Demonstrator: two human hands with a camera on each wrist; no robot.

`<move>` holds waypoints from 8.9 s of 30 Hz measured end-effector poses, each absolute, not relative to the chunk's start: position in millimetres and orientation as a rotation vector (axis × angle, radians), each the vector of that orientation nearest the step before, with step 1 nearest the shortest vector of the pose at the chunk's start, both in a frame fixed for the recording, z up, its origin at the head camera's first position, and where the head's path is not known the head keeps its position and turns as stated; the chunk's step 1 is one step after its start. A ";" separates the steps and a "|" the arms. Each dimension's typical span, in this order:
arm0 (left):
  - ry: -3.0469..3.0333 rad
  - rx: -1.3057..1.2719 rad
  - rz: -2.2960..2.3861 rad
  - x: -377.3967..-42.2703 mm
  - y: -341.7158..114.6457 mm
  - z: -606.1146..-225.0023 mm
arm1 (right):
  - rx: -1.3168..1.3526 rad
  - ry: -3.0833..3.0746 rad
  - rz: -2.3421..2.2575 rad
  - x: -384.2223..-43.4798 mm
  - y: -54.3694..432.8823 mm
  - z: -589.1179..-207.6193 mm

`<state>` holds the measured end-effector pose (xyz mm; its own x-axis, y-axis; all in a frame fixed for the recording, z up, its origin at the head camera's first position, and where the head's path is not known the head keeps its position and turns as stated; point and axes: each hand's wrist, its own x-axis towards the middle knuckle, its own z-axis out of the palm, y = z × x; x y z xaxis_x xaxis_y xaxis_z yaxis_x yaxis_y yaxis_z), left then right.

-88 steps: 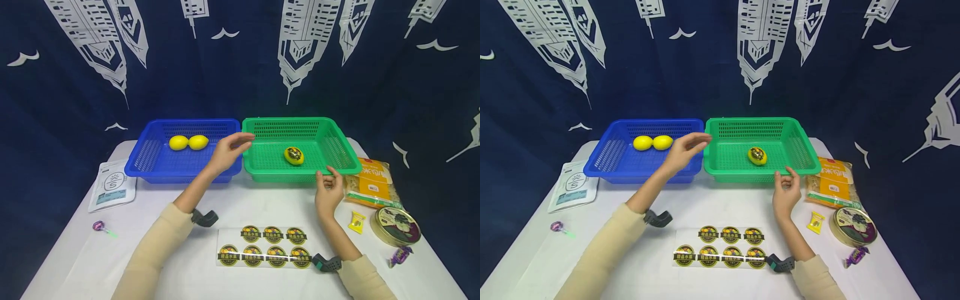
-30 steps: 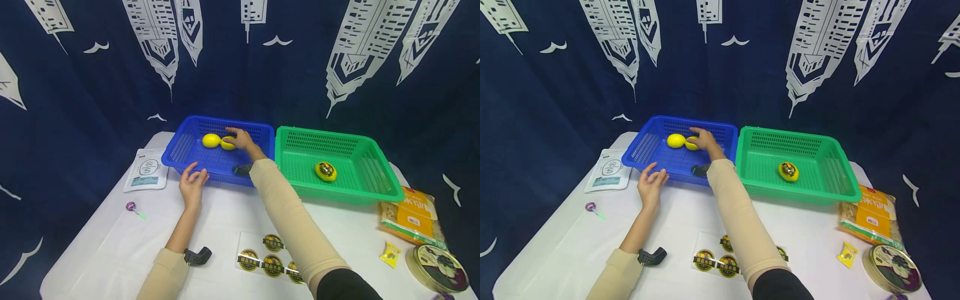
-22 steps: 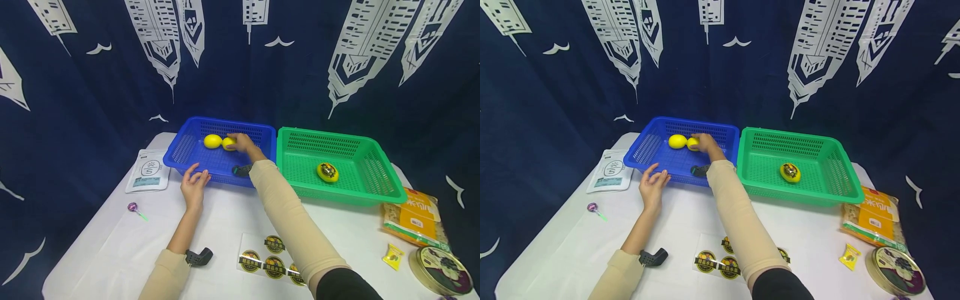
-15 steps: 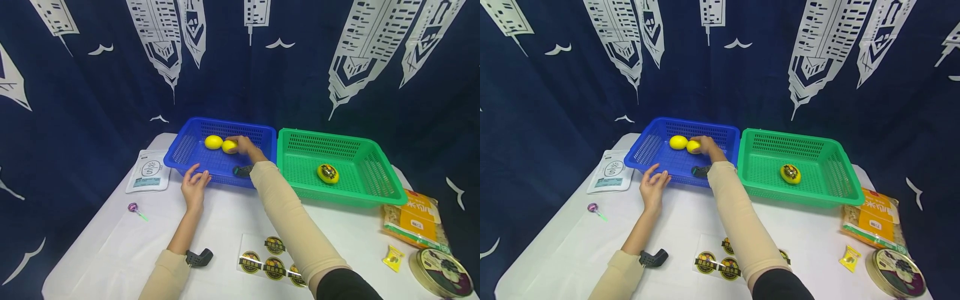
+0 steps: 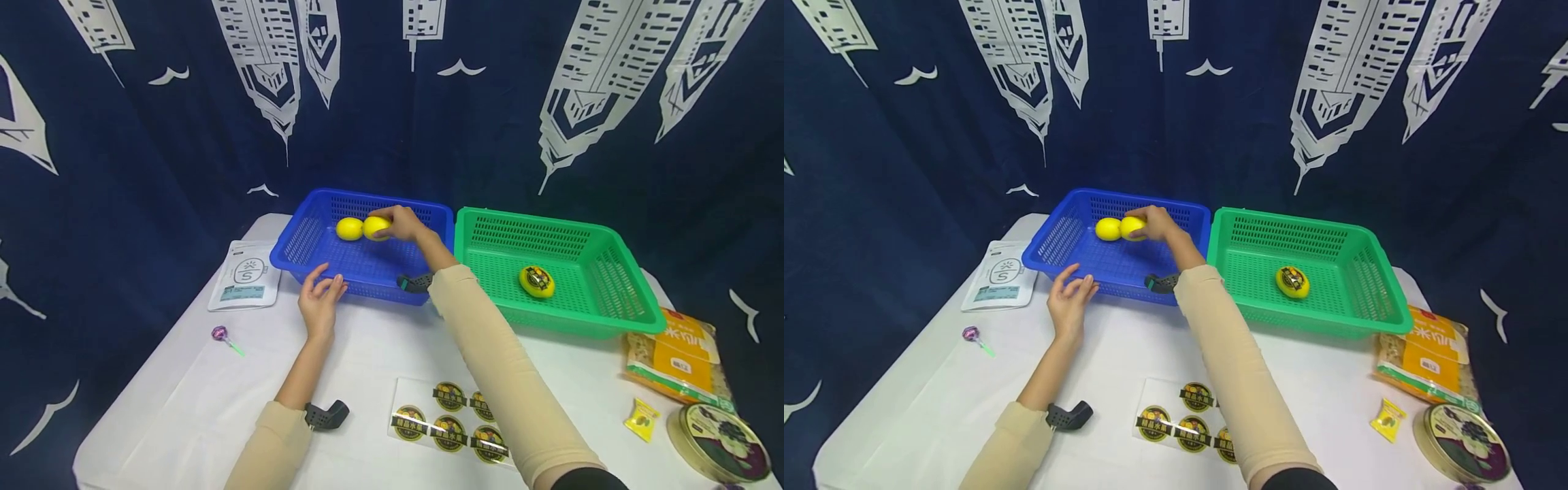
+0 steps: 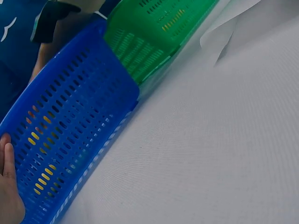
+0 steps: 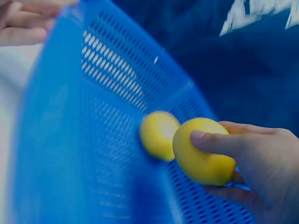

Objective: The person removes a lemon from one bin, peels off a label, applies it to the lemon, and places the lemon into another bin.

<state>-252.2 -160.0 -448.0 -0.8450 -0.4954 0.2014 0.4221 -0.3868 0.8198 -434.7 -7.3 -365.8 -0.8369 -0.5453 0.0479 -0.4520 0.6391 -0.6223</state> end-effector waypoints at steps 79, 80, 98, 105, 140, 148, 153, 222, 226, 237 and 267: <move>-2.664 -0.770 -1.446 -172.5 -81.9 -487.8 | -1.025 2.817 -1.596 -149.4 167.0 -430.3; -2.662 -0.739 -1.519 -172.1 -82.1 -487.1 | -1.051 2.808 -1.576 -149.3 166.8 -432.4; -2.571 -0.599 -1.848 -152.9 -81.4 -446.8 | -1.057 2.772 -1.558 -158.0 168.3 -460.2; -2.561 -0.560 -1.824 -163.7 -83.5 -475.7 | -1.018 2.747 -1.609 -156.2 163.6 -458.3; -2.705 -1.549 -1.520 -276.8 -59.4 -452.9 | -0.873 2.281 -1.908 -149.4 198.2 -451.3; -2.724 -1.610 -1.621 -282.0 -55.0 -457.8 | -0.828 2.312 -1.881 -151.1 197.2 -443.9; -2.651 -1.465 -1.732 -274.3 -55.8 -464.9 | -0.824 2.326 -1.878 -153.3 198.5 -444.1; -2.300 -1.088 -1.827 -200.7 -69.6 -465.3 | -0.774 3.106 -1.523 -182.1 141.0 -453.3; -2.310 -1.092 -1.839 -201.0 -69.5 -465.5 | -0.886 2.998 -1.643 -177.9 144.4 -458.9; -2.322 -1.084 -1.867 -201.1 -69.0 -464.5 | -0.969 2.916 -1.687 -169.1 136.6 -451.7; -2.391 -1.049 -1.872 -200.8 -71.3 -461.4 | -1.005 2.711 -1.772 -164.9 137.0 -445.4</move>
